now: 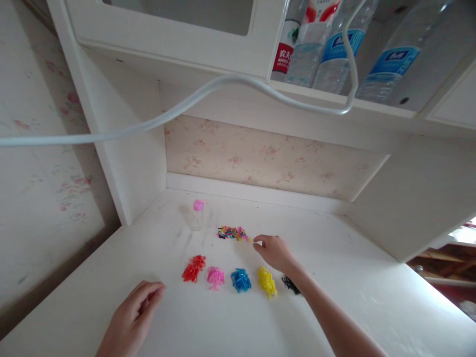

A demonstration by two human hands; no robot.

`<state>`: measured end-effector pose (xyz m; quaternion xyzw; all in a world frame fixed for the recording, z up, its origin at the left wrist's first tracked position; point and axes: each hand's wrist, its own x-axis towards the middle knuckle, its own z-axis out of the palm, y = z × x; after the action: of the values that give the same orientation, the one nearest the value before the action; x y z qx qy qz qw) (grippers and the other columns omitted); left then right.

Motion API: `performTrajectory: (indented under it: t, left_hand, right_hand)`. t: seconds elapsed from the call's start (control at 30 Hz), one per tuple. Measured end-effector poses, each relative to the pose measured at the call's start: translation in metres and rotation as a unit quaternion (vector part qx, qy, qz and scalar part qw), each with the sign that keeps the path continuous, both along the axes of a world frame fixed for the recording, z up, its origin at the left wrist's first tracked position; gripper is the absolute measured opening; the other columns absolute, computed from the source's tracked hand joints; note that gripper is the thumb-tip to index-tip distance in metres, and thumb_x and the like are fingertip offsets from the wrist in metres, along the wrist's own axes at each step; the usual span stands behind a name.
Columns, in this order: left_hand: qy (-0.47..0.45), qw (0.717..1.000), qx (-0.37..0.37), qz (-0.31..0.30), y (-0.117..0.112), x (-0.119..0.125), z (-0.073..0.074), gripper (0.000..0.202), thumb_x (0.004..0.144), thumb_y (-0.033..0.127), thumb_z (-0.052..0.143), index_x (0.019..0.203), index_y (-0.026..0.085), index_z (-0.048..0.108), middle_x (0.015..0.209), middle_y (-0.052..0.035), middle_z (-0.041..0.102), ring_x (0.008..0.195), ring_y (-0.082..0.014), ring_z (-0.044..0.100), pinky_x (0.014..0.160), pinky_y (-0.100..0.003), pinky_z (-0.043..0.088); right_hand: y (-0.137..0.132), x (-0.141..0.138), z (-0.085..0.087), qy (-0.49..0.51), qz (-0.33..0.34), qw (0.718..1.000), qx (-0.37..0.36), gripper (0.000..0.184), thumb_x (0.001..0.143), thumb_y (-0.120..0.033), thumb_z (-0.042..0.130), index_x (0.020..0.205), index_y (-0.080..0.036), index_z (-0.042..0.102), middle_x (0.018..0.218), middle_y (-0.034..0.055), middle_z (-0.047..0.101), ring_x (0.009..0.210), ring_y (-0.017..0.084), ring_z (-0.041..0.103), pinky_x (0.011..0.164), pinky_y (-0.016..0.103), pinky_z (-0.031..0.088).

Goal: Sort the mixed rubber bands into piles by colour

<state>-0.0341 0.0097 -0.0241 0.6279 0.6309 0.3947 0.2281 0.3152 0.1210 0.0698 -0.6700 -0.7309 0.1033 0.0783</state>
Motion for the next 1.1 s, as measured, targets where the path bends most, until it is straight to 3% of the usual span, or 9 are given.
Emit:
performTrajectory:
  t: [0.17, 0.3, 0.4, 0.7, 1.1]
  left_hand:
    - [-0.037, 0.999, -0.001, 0.034, 0.007, -0.004, 0.004, 0.03, 0.08, 0.051, 0.05, 0.091, 0.024, 0.06, 0.084, 0.0009, 0.065, 0.083, -0.017, 0.062, 0.069, -0.021, 0.051]
    - [-0.032, 0.999, 0.0, 0.021, 0.007, -0.003, 0.005, 0.03, 0.08, 0.051, 0.051, 0.088, 0.024, 0.061, 0.082, 0.001, 0.065, 0.08, -0.0168, 0.062, 0.068, -0.021, 0.051]
    - [-0.03, 0.999, 0.003, 0.015, 0.008, -0.001, 0.003, 0.03, 0.081, 0.05, 0.049, 0.089, 0.024, 0.061, 0.081, 0.0005, 0.064, 0.079, -0.0165, 0.061, 0.068, -0.021, 0.051]
    - [-0.01, 1.0, 0.001, 0.001, 0.008, -0.001, 0.003, 0.029, 0.083, 0.048, 0.049, 0.093, 0.023, 0.062, 0.083, -0.0001, 0.064, 0.081, -0.0168, 0.061, 0.071, -0.022, 0.05]
    - [0.028, 0.999, 0.009, -0.016, 0.008, 0.007, 0.003, 0.03, 0.083, 0.047, 0.049, 0.093, 0.023, 0.063, 0.077, 0.0009, 0.065, 0.064, -0.0134, 0.058, 0.062, -0.02, 0.049]
  right_hand:
    - [0.042, 0.0, -0.026, -0.049, -0.009, 0.998, -0.032, 0.037, 0.078, -0.03, 0.051, 0.113, -0.03, 0.064, 0.104, 0.0047, 0.069, 0.096, 0.022, 0.061, 0.075, 0.028, 0.042]
    - [0.049, 0.0, -0.037, -0.068, -0.007, 0.997, -0.042, 0.033, 0.079, -0.03, 0.05, 0.108, -0.033, 0.065, 0.105, 0.003, 0.069, 0.095, 0.021, 0.062, 0.075, 0.028, 0.043]
    - [0.049, 0.001, -0.042, -0.071, -0.019, 0.997, -0.037, 0.029, 0.082, -0.03, 0.046, 0.1, -0.03, 0.069, 0.097, 0.0062, 0.07, 0.089, 0.022, 0.064, 0.071, 0.029, 0.043]
    - [0.036, 0.028, -0.039, -0.002, -0.017, 1.0, -0.004, 0.032, 0.084, -0.03, 0.042, 0.097, -0.024, 0.071, 0.096, 0.0055, 0.071, 0.089, 0.019, 0.063, 0.072, 0.024, 0.04]
    - [0.019, 0.057, -0.037, 0.146, -0.009, 0.989, 0.009, 0.033, 0.078, -0.037, 0.049, 0.091, -0.018, 0.073, 0.075, 0.0028, 0.07, 0.062, 0.014, 0.059, 0.056, 0.022, 0.038]
